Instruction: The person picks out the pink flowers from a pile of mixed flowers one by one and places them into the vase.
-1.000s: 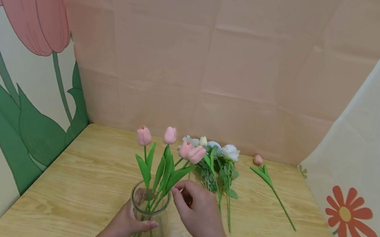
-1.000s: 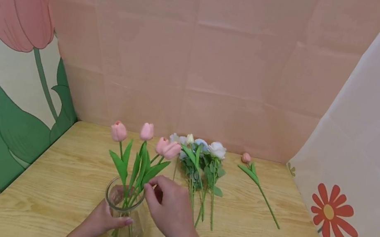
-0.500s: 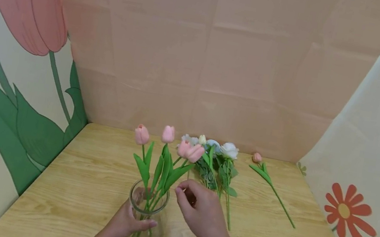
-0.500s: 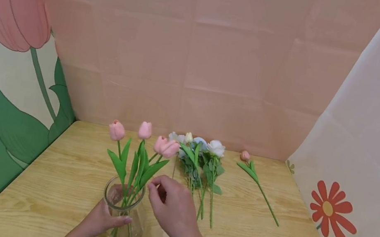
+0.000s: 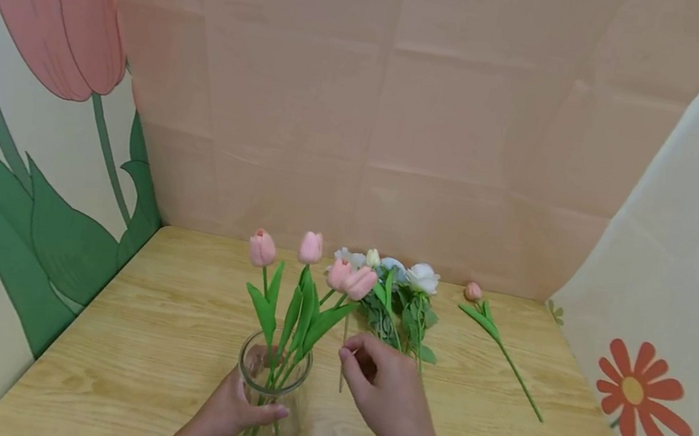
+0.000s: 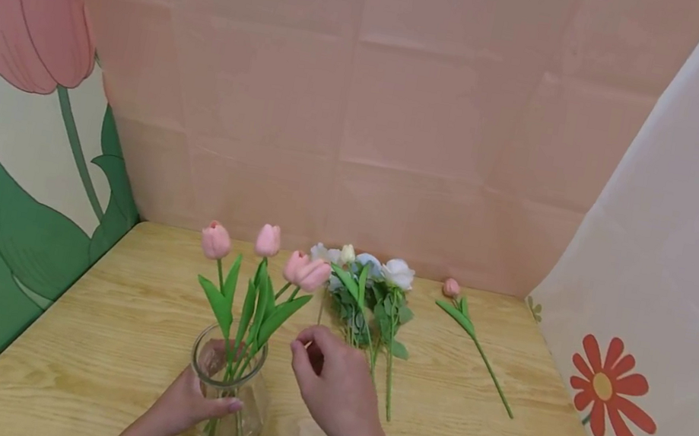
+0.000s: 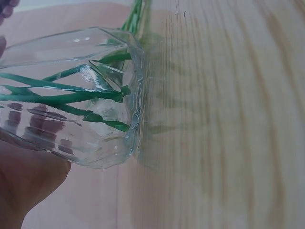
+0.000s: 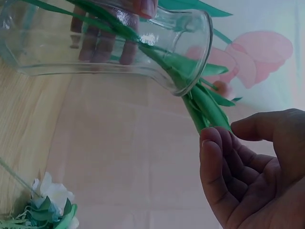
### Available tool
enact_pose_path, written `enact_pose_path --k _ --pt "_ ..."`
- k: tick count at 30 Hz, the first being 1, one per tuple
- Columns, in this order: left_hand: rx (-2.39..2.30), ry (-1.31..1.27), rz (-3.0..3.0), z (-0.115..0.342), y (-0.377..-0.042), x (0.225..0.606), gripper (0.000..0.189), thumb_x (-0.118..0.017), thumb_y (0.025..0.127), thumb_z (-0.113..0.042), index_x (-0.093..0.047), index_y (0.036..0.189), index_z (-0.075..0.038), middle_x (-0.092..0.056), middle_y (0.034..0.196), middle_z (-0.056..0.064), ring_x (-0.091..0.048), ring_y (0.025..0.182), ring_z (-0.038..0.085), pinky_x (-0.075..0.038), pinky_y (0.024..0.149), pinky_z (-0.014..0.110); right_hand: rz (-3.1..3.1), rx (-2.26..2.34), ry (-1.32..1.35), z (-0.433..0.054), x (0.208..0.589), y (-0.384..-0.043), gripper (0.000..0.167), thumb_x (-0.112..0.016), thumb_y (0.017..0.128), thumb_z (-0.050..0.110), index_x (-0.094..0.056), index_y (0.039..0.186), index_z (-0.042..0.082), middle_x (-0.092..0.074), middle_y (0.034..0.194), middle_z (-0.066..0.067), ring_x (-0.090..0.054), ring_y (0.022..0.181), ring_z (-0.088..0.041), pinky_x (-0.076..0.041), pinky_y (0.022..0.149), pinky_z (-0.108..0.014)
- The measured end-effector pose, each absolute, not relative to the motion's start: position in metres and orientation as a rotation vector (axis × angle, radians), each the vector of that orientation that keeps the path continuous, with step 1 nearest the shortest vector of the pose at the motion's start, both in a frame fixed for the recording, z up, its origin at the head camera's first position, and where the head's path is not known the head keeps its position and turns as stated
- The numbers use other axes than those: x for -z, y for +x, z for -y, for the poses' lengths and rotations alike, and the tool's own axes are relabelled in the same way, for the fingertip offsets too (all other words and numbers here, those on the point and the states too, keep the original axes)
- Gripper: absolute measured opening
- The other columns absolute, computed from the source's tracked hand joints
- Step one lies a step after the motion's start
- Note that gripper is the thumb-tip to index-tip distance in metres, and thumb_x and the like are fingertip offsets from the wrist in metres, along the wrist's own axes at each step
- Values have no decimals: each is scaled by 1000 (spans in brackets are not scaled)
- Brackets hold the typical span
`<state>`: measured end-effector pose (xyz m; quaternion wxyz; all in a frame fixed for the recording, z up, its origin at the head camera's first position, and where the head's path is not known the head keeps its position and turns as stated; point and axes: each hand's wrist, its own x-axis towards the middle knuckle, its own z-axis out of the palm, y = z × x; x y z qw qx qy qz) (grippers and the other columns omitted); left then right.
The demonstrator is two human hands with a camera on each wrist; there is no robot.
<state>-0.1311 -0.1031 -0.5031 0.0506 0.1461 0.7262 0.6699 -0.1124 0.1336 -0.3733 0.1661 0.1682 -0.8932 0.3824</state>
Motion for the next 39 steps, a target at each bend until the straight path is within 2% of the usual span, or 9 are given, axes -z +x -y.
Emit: enact_pose_path --k 5,8,13,18,29,39 --pt "-2026 445 -2223 104 -131 503 81 -88 76 -14 -43 144 -15 -52 146 17 -47 135 41 -34 112 66 2595 -1056 418 -140 373 -113 11 -71 96 16 -71 88 23 -56 66 19 -48 56 -1 -44 54 -22" --pt "-2020 450 -2224 104 -130 503 80 -87 77 -15 -43 144 -15 -51 147 17 -46 136 42 -33 111 66 2637 -1046 380 -144 374 -114 9 -71 95 16 -73 91 24 -62 72 19 -56 64 0 -50 59 -20" --pt "-2029 452 -2212 103 -130 502 80 -87 77 -13 -42 144 -15 -50 148 17 -45 136 42 -34 112 65 2689 -1026 350 -150 374 -117 9 -72 95 16 -75 101 21 -72 92 12 -68 81 -6 -56 66 -19" --pt "-2001 446 -2260 102 -128 500 81 -88 77 -15 -44 144 -15 -51 148 18 -46 136 43 -34 110 68 2730 -975 336 -156 375 -118 17 -73 94 18 -74 111 18 -74 109 4 -71 86 -10 -58 69 -25" --pt "-1986 432 -2281 103 -128 500 82 -88 76 -18 -44 144 -16 -52 147 17 -48 135 42 -34 110 68 2765 -933 302 -168 373 -122 23 -71 95 21 -71 118 16 -74 110 0 -71 86 -13 -60 70 -28" --pt "-1971 438 -2286 103 -128 500 82 -88 77 -19 -43 145 -15 -50 148 18 -46 135 43 -33 110 70 2810 -930 239 -182 373 -126 30 -69 96 24 -67 125 14 -72 118 -3 -72 95 -20 -61 77 -36"
